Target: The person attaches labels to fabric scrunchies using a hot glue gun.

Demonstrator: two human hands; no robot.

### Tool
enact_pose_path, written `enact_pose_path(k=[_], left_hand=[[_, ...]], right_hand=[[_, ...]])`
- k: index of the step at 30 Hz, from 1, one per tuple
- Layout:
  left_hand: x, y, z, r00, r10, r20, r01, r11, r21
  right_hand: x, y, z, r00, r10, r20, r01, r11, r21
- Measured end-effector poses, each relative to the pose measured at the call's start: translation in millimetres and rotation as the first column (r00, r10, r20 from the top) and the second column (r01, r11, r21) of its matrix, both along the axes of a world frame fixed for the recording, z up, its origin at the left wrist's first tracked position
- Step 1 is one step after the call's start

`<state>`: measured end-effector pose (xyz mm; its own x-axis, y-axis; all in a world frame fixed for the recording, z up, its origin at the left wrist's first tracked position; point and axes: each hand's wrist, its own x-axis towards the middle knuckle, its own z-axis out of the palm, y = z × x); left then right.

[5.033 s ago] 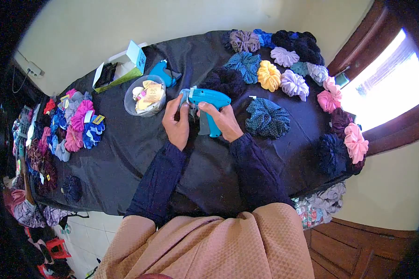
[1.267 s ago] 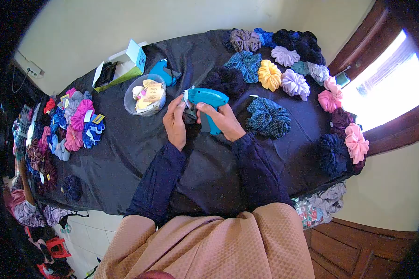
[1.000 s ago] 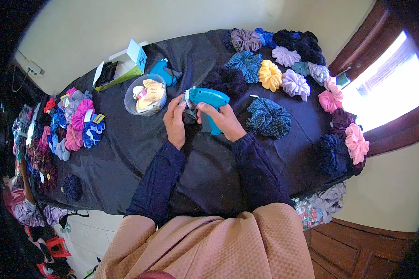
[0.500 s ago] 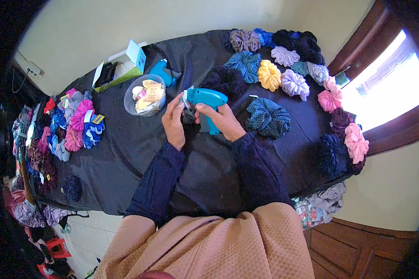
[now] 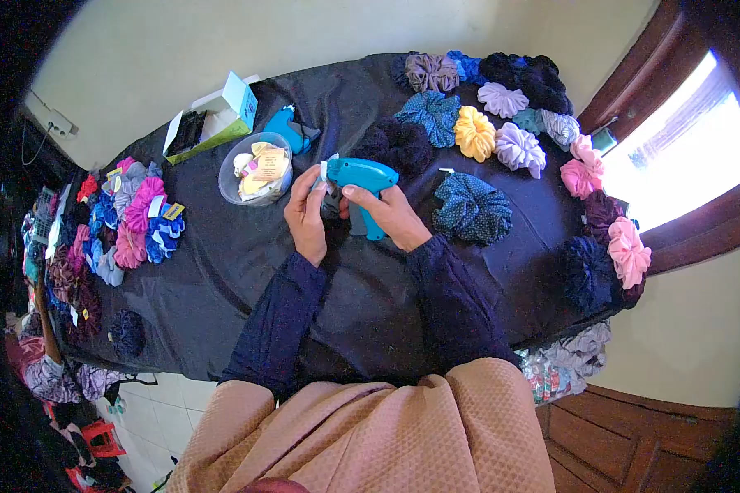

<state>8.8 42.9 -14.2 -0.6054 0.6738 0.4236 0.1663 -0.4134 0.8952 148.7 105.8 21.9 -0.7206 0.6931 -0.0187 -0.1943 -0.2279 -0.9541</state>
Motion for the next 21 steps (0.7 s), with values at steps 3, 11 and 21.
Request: enact_pose_path(k=[3, 11, 21], left_hand=[[-1, 0, 1, 1.000, -0.002, -0.020, 0.002, 1.000, 0.007], [2, -1, 4, 1.000, -0.011, 0.006, 0.011, 1.000, -0.015], [5, 0, 3, 0.999, -0.011, 0.031, 0.012, 0.999, -0.032]], right_hand=[[0, 0, -1, 1.000, -0.004, 0.018, 0.005, 0.999, -0.033], [-3, -5, 1, 0.997, -0.076, 0.018, 0.077, 0.996, -0.053], [-14, -12, -1, 0.976, -0.203, -0.078, 0.201, 0.979, -0.029]])
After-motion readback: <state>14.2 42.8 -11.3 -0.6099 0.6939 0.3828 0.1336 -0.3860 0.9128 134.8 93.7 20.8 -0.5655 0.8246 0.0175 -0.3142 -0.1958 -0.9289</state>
